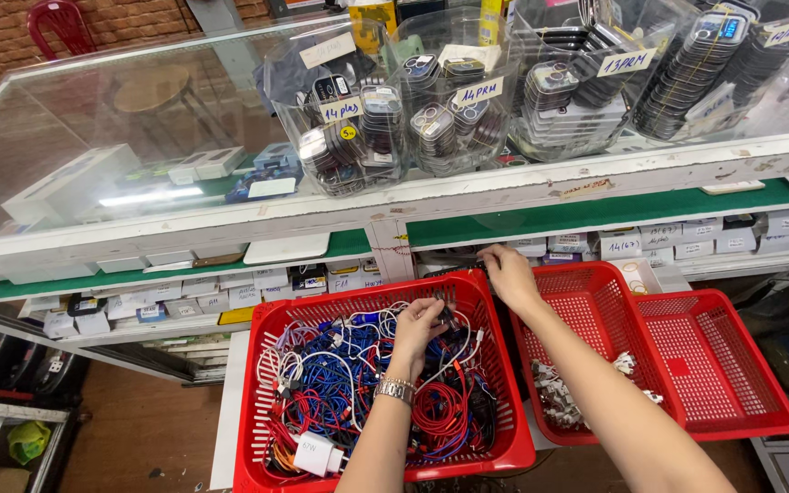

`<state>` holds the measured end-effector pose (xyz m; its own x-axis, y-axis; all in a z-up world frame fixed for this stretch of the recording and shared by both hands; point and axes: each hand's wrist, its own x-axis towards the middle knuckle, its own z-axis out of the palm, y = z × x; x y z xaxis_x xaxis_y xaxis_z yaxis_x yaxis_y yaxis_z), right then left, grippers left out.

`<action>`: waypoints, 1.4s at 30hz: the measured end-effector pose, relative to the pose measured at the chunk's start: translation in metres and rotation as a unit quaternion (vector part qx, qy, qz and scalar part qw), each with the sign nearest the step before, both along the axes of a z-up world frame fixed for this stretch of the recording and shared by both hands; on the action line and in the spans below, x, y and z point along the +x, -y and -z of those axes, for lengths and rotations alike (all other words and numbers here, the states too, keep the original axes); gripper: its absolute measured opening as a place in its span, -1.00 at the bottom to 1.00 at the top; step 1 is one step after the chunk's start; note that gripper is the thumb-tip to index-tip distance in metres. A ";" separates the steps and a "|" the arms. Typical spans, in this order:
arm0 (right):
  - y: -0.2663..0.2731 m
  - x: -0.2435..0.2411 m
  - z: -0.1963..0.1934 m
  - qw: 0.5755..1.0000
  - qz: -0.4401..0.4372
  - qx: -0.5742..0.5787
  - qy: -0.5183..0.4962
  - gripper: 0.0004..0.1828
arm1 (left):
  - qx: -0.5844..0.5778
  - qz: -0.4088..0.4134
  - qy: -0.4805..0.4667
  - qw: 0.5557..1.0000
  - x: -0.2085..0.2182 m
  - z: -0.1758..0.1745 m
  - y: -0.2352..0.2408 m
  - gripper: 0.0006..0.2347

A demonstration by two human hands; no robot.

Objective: The person sorts tangled charging cables from a red basket, untangling and separating white cables into a second basket while leaving other colors in the first. The person handles the cables by hand, repeatedly picking, untangling, and placing them into the appropriate basket.

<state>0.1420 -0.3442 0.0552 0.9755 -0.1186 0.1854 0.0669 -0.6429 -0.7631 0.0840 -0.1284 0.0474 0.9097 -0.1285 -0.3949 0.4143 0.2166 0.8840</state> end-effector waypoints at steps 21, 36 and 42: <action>-0.067 -0.090 -0.058 0.988 -0.152 -0.003 0.022 -0.82 | 0.047 0.054 0.107 0.992 -0.022 0.008 -0.030 -0.85; -0.051 -0.093 -0.016 0.852 -0.102 0.412 -0.307 -0.69 | 0.053 0.022 0.148 0.987 -0.040 -0.020 -0.036 -0.85; -0.054 -0.093 -0.035 0.912 -0.098 0.295 -0.266 -0.80 | 0.087 0.051 0.174 0.980 -0.044 -0.021 -0.035 -0.87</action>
<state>0.0491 -0.2902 0.0905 0.9217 0.1419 -0.3611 -0.3453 -0.1244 -0.9302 0.0395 -0.0934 0.0687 0.9789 -0.1845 -0.0875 0.0932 0.0224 0.9954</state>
